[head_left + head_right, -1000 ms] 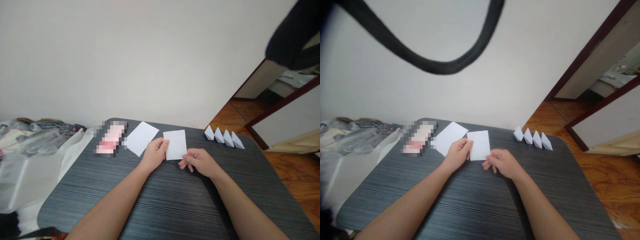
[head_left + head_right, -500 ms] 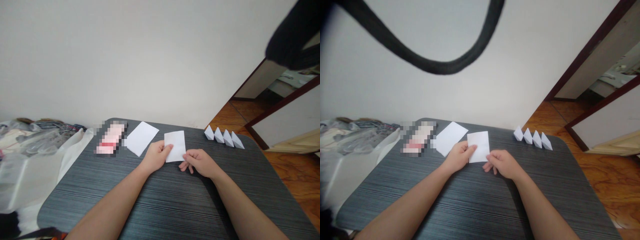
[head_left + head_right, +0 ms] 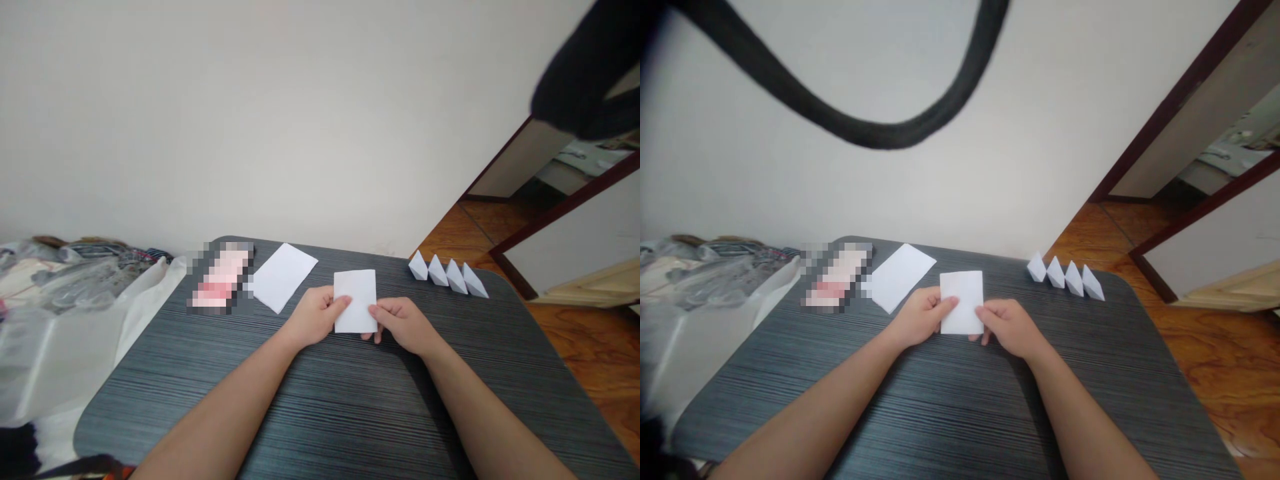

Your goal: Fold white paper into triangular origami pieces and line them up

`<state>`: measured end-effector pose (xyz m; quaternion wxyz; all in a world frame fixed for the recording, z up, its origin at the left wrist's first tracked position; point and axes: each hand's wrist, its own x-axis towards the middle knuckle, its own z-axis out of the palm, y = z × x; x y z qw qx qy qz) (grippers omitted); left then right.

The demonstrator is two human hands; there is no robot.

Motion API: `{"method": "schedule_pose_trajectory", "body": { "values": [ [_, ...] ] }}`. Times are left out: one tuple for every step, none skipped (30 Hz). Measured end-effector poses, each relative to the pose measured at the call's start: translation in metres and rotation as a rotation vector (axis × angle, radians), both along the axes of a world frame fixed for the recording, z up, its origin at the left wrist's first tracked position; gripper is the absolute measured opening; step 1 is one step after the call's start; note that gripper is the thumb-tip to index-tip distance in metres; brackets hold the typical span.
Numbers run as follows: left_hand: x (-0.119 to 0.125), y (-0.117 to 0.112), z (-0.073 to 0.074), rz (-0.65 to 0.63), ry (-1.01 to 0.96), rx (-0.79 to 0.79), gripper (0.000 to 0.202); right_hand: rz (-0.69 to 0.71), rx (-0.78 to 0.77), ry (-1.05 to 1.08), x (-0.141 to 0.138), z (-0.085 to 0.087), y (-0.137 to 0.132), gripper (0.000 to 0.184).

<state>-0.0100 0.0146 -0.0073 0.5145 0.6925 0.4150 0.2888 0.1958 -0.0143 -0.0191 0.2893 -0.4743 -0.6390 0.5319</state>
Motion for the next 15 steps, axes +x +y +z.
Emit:
{"method": "schedule_pose_trajectory", "body": {
  "values": [
    [0.0001, -0.0002, 0.0005, -0.002, -0.007, -0.011, 0.031, -0.013, 0.006, -0.004, 0.0001, -0.0005, 0.0000, 0.040],
    [0.0001, -0.0003, 0.0009, -0.006, -0.014, -0.022, 0.031, -0.033, 0.019, -0.011, 0.0002, -0.0011, 0.0001, 0.040],
    [0.0002, -0.0005, 0.0014, -0.012, -0.019, -0.032, 0.031, -0.056, 0.036, -0.021, 0.0005, -0.0016, 0.0003, 0.040],
    [0.0002, -0.0007, 0.0019, -0.018, -0.022, -0.041, 0.032, -0.078, 0.056, -0.032, 0.0008, -0.0019, 0.0005, 0.040],
    [0.0002, -0.0009, 0.0024, -0.024, -0.023, -0.049, 0.032, -0.094, 0.077, -0.040, 0.0012, -0.0019, 0.0007, 0.041],
    [0.0002, -0.0010, 0.0029, -0.029, -0.024, -0.058, 0.032, -0.102, 0.096, -0.046, 0.0015, -0.0016, 0.0009, 0.041],
    [0.0001, -0.0011, 0.0034, -0.035, -0.024, -0.065, 0.032, -0.102, 0.111, -0.050, 0.0016, -0.0011, 0.0009, 0.042],
    [-0.0001, -0.0011, 0.0038, -0.038, -0.025, -0.070, 0.032, -0.095, 0.121, -0.052, 0.0016, -0.0006, 0.0009, 0.042],
    [-0.0002, -0.0011, 0.0042, -0.041, -0.025, -0.073, 0.032, -0.090, 0.127, -0.050, 0.0014, -0.0002, 0.0008, 0.042],
    [-0.0004, -0.0011, 0.0045, -0.043, -0.024, -0.074, 0.032, -0.089, 0.128, -0.045, 0.0011, 0.0000, 0.0007, 0.042],
    [-0.0005, -0.0011, 0.0047, -0.045, -0.023, -0.073, 0.033, -0.090, 0.120, -0.035, 0.0007, 0.0000, 0.0006, 0.041],
    [-0.0006, -0.0013, 0.0050, -0.046, -0.022, -0.071, 0.033, -0.098, 0.106, -0.019, 0.0004, -0.0002, 0.0006, 0.040],
    [-0.0006, -0.0015, 0.0053, -0.049, -0.021, -0.068, 0.032, -0.113, 0.091, 0.000, 0.0002, -0.0005, 0.0008, 0.039],
    [-0.0006, -0.0019, 0.0057, -0.053, -0.019, -0.063, 0.032, -0.134, 0.083, 0.014, 0.0001, -0.0008, 0.0009, 0.037],
    [-0.0005, -0.0023, 0.0063, -0.061, -0.015, -0.058, 0.031, -0.159, 0.087, 0.019, 0.0002, -0.0011, 0.0012, 0.036]
  ]
}}
